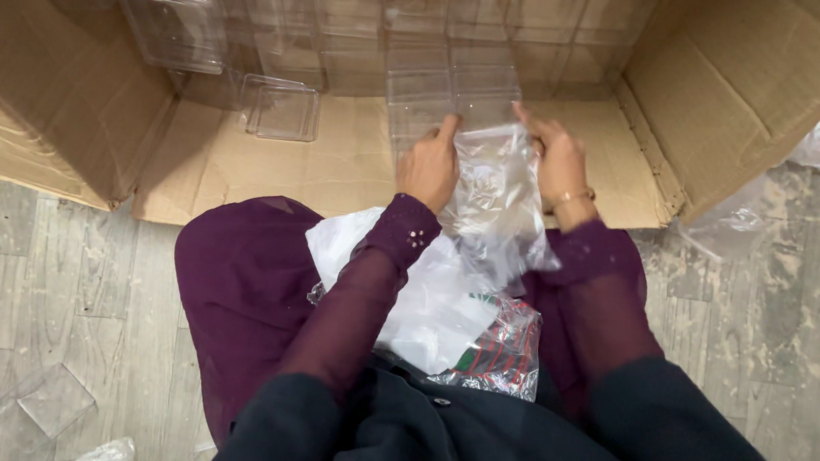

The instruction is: The person sits on the floor in front of a large cardboard carton filled with clear plastic boxes. They pull plastic bags and wrapping off the boxes, separate the boxes, and stack them inside the carton one at a time.

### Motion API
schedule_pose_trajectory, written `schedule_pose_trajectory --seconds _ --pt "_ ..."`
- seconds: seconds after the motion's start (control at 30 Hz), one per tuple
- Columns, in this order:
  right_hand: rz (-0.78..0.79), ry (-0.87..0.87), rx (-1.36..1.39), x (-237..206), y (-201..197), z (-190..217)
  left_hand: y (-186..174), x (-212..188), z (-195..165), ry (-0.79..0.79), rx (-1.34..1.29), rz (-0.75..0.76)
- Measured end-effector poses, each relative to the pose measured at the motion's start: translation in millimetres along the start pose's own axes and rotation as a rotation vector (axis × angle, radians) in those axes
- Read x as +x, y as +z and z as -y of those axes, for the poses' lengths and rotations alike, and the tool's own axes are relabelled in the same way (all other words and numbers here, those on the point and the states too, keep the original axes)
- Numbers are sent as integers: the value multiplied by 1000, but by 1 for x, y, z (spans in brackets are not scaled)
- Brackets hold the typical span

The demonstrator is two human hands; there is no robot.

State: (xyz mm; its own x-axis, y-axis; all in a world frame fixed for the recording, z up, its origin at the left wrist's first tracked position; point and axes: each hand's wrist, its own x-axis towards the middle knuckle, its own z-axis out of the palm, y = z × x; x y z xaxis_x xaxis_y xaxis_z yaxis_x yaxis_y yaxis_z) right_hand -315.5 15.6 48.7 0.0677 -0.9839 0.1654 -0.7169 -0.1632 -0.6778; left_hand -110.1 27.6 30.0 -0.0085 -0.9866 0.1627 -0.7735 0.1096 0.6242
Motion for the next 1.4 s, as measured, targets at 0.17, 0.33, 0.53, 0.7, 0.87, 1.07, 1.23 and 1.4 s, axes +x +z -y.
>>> schedule_pose_trajectory --seconds 0.17,0.33,0.53,0.7,0.87,1.07,1.23,1.4 --pt "-134 10 214 -53 -28 10 0 -13 4 -103 -495 113" --pt "-158 257 429 -100 -48 -7 -1 -50 -8 -346 -1076 391" --pt "-63 248 381 -130 -37 -8 -3 -60 -8 -318 -960 465" --pt "-45 232 338 -137 -41 2 13 -61 -4 -213 -632 367" --pt "-34 231 330 -140 -41 2 24 -69 8 -306 -1211 419" --pt "-35 191 273 -143 -29 -8 21 -83 11 -37 -548 223" --pt "68 420 902 -128 -40 -2 -1 -74 -14 -7 -487 233" --pt "388 513 1473 -142 -39 48 -16 -53 -63 253 -586 57"
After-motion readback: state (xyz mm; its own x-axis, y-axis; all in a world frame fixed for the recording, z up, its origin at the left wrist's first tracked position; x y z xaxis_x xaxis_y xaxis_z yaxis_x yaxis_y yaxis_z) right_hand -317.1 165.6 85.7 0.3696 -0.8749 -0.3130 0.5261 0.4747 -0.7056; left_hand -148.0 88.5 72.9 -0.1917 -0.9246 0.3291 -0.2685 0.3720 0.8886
